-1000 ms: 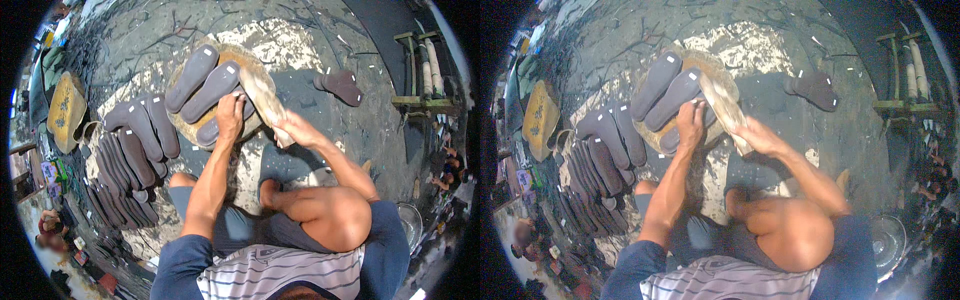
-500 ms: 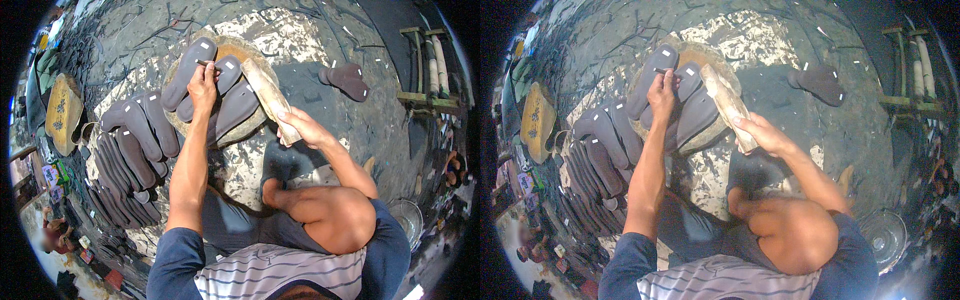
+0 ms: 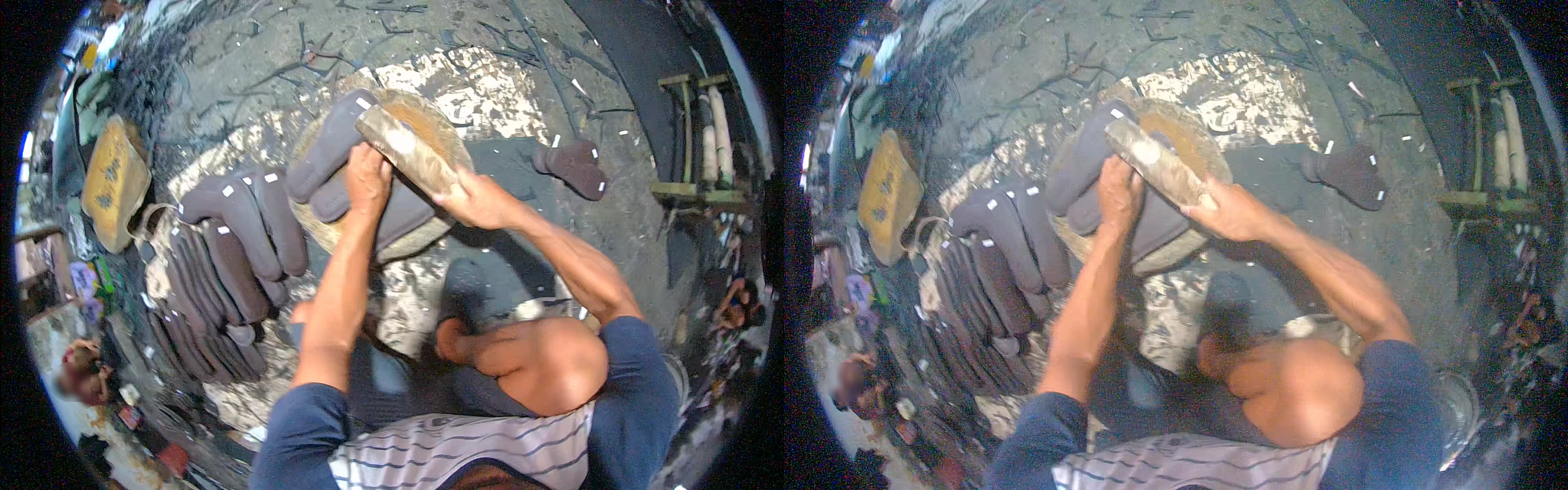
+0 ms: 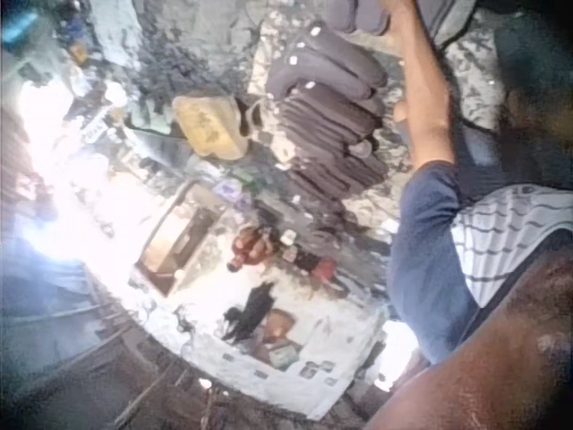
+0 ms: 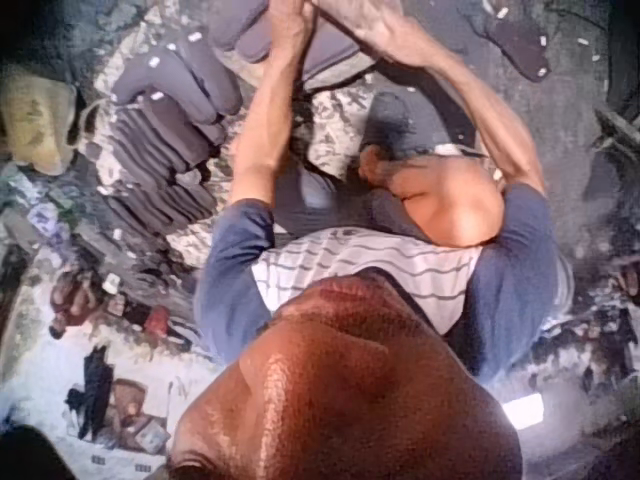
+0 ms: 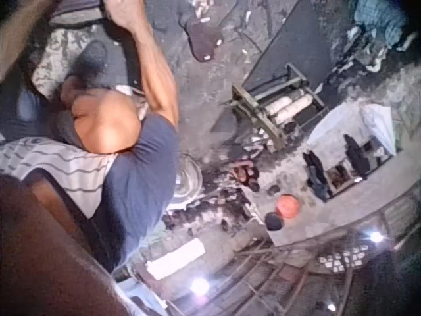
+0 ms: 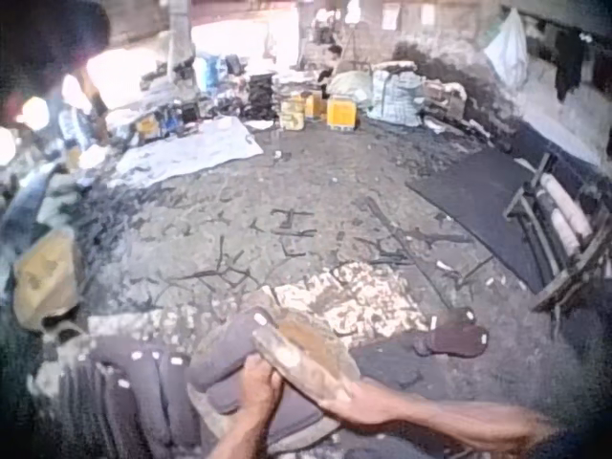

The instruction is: The person uses a small pointed tool to poke holes in the sole of a white slipper, then uses a wooden mallet to hammer the sole of several dark-colored slippers on a wooden block. The person handles slippers one at a time and places them aside after each step.

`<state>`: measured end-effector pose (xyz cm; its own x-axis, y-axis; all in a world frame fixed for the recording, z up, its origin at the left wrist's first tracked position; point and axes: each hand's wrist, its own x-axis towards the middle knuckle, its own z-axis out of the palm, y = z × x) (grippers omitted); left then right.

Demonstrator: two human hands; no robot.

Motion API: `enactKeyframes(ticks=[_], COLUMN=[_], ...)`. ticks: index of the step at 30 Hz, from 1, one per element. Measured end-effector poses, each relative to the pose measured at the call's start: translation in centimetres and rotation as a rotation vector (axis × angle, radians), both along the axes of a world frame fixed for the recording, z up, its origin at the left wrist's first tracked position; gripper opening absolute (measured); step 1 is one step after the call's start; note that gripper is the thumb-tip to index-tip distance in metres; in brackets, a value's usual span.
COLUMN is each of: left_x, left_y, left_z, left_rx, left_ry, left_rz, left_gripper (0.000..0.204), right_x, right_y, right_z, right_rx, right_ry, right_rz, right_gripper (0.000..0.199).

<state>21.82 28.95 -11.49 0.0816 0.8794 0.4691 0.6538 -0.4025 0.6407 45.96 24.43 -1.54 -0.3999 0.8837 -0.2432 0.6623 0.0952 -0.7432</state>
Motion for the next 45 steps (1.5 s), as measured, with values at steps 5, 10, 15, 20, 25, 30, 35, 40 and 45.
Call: enactKeyframes(ticks=[5, 10, 15, 20, 25, 30, 35, 40, 45], left_x=[0.4, -1.7, -4.2, -4.7, -2.9, -4.3, -3.0, -4.1, -4.3], left_y=[-0.4, 3.7, 7.7, 7.3, 7.1, 6.3, 7.8, 6.1, 7.0], left_z=[1.1, 3.1, 2.8, 1.8, 2.8, 1.7, 1.1, -1.4, 0.4], left_rx=[-0.167, -0.257, -0.359, -0.363, -0.290, -0.106, 0.103, 0.100, -0.109], left_ry=[-0.109, -0.871, -0.620, -0.591, -0.459, -0.177, -0.062, 0.006, -0.645], left_rz=[0.118, 0.365, 0.261, 0.248, 0.272, 0.284, 0.158, 0.133, 0.371], left_gripper=[0.014, 0.035, 0.033, 0.032, 0.021, 0.020, 0.015, 0.020, 0.026], right_x=[1.1, 1.5, 0.4, 0.8, 0.8, -3.9, -4.6, -4.8, -4.9], right_y=[0.2, -1.4, -0.9, -1.2, 0.3, 6.4, 6.7, 7.1, 6.6], right_z=[-0.6, -4.2, -3.2, -3.1, 0.8, 15.4, 4.8, 0.3, -4.0], right_rx=[-0.803, -0.798, -0.709, -0.788, -0.834, -0.181, 0.643, -0.159, -0.572], right_ry=[0.553, 0.589, 0.582, 0.626, 0.735, 0.802, 0.550, 0.348, 0.452], right_rz=[-0.161, -0.308, -0.279, -0.343, -0.399, -0.243, -0.186, -0.124, -0.247], right_gripper=[0.040, 0.036, 0.046, 0.044, 0.045, 0.034, 0.047, 0.057, 0.053])
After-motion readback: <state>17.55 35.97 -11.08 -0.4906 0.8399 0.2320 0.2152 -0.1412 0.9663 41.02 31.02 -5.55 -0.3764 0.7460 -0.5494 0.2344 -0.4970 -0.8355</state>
